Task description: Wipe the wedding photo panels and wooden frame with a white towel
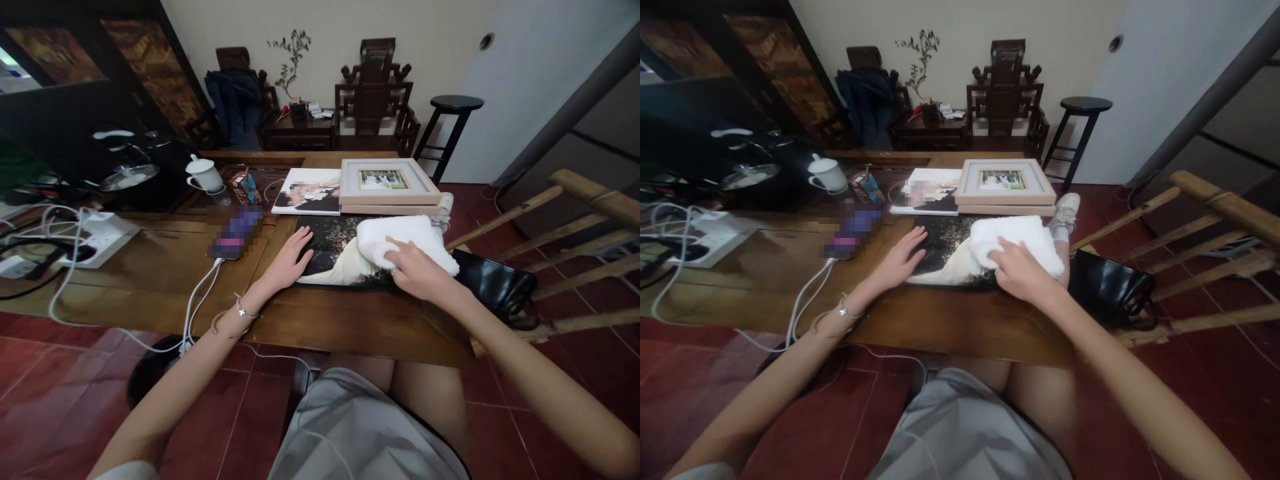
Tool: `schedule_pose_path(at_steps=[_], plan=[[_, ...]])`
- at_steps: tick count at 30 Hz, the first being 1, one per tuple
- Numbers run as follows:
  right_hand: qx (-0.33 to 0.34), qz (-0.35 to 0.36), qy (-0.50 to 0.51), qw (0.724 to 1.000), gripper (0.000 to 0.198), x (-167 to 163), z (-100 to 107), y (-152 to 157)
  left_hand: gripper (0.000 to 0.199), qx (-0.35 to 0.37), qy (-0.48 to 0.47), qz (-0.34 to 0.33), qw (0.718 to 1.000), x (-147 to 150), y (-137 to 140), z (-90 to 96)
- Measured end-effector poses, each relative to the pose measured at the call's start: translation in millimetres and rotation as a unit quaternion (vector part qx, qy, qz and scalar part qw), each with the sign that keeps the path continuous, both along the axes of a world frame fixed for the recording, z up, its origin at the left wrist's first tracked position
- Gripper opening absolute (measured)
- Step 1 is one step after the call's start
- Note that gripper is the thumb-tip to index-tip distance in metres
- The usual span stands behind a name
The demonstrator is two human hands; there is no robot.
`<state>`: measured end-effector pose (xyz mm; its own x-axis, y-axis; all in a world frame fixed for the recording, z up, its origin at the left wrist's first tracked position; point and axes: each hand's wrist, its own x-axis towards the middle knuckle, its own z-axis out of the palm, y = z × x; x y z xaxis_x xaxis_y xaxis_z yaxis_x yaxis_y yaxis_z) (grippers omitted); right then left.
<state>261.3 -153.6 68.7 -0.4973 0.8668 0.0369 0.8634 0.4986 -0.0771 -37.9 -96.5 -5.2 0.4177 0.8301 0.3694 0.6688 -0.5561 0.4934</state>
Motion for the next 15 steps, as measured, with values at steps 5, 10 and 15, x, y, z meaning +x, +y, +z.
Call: schedule_pose_path(at_steps=[5,10,15], plan=[[0.004,-0.015,-0.002,1.0,0.028,4,10,43,0.051,-0.001,0.0,0.003,1.0,0,1,-0.3],[0.007,-0.023,-0.007,1.0,0.026,8,11,63,0.051,0.002,-0.001,0.002,1.0,0,0,-0.1],[0.006,-0.032,-0.004,0.999,0.028,6,8,57,0.051,-0.004,0.0,0.004,1.0,0,-1,1.7]])
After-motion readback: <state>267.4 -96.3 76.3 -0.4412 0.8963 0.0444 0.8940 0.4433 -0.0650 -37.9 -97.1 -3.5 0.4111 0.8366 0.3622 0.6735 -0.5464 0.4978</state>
